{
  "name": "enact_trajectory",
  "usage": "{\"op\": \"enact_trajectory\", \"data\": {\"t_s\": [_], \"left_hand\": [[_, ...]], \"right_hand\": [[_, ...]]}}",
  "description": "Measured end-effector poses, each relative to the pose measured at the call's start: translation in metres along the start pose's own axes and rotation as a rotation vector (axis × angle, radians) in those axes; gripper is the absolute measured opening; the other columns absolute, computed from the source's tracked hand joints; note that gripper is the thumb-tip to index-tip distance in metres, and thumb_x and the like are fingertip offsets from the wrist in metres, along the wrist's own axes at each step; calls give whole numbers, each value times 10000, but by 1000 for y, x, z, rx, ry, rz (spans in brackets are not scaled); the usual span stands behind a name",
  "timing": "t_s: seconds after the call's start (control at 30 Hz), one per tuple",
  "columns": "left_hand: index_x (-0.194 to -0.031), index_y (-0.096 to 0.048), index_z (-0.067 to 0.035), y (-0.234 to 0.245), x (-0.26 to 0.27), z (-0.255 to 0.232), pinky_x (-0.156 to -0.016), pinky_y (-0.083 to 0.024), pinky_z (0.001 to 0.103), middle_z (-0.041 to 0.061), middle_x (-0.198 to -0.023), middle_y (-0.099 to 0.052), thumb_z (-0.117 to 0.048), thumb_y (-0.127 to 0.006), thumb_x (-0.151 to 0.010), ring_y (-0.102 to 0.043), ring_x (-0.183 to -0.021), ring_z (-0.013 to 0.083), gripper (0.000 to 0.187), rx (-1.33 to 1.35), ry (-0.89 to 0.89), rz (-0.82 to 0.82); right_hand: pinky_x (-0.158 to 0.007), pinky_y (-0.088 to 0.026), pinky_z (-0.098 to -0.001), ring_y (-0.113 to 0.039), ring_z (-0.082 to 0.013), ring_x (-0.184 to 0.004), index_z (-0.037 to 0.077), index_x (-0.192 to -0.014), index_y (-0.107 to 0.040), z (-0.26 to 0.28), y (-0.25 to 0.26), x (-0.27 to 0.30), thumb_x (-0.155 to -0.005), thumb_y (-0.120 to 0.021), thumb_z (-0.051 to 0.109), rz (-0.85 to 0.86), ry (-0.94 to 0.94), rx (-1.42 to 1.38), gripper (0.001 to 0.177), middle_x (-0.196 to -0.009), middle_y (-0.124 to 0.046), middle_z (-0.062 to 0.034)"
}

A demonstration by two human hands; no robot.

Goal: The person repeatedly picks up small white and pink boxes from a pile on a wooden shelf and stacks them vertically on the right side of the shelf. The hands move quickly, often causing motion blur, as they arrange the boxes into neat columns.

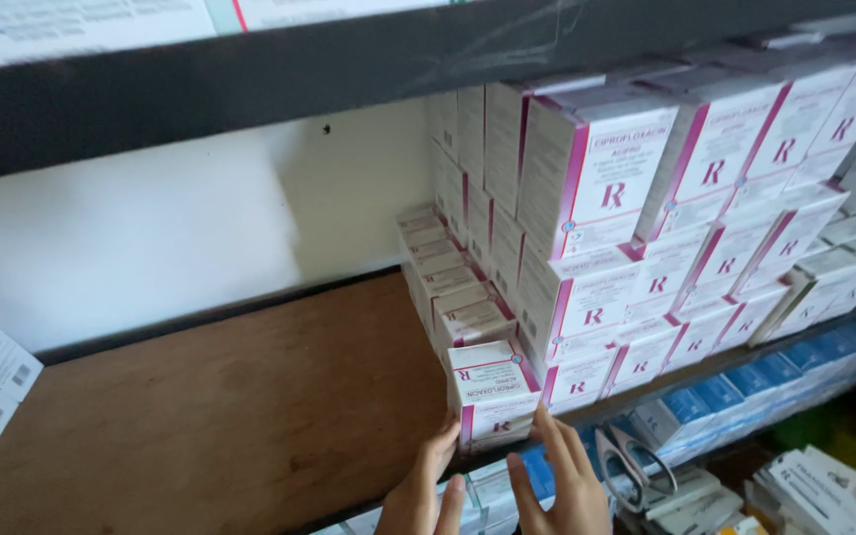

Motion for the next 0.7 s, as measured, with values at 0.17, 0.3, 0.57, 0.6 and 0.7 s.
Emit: {"op": "enact_trajectory", "data": {"t_s": [0.17,0.3,0.57,0.6,0.7], "left_hand": [[-1456,-386,39,-1,-9,-37,-1211,-346,472,355,-1538,-434,-101,-479,-1040,-428,-1470,408,449,9,65,-43],[-1462,-361,13,-5,-16,-51,-1205,-333,481,362,-1468,-495,-129,-516,-1029,-454,-1436,409,481,-22,170,-4],[-1469,-319,39,-4,-19,-51,-1149,-410,488,397,-1456,-480,-123,-567,-1003,-497,-1384,460,552,-94,50,-39],[-1473,-317,28,-2,-18,-51,-1137,-425,482,388,-1442,-495,-139,-584,-998,-515,-1371,455,570,-105,71,-35],[-1474,-339,14,1,-15,-57,-1120,-436,498,390,-1454,-500,-140,-614,-984,-515,-1362,471,583,-162,4,-51]], "right_hand": [[-892,-586,-394,-703,-292,-1174,48,-1432,-516,4,2,-1,-812,-753,123,-1,-30,-172,668,-1303,-648,-175],[-930,-559,-423,-602,-389,-1286,10,-1433,-465,12,3,4,-816,-737,81,-85,58,-165,678,-1440,-510,-249],[-977,-478,-467,-517,-427,-1266,44,-1535,-332,25,-4,3,-747,-771,104,-11,153,46,904,-1395,-449,-269],[-938,-492,-463,-539,-403,-1220,70,-1536,-332,24,-6,3,-746,-782,118,2,101,81,910,-1384,-468,-238],[-936,-493,-479,-539,-400,-1205,62,-1538,-339,31,-5,2,-748,-780,132,0,79,104,908,-1338,-470,-253]]}}
Point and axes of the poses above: each hand's wrist, its own x-axis away from the middle knuckle, its own y-axis out of the back of the hand, z = x × y, the point moved 1 cm from there along -x, towards the middle knuckle
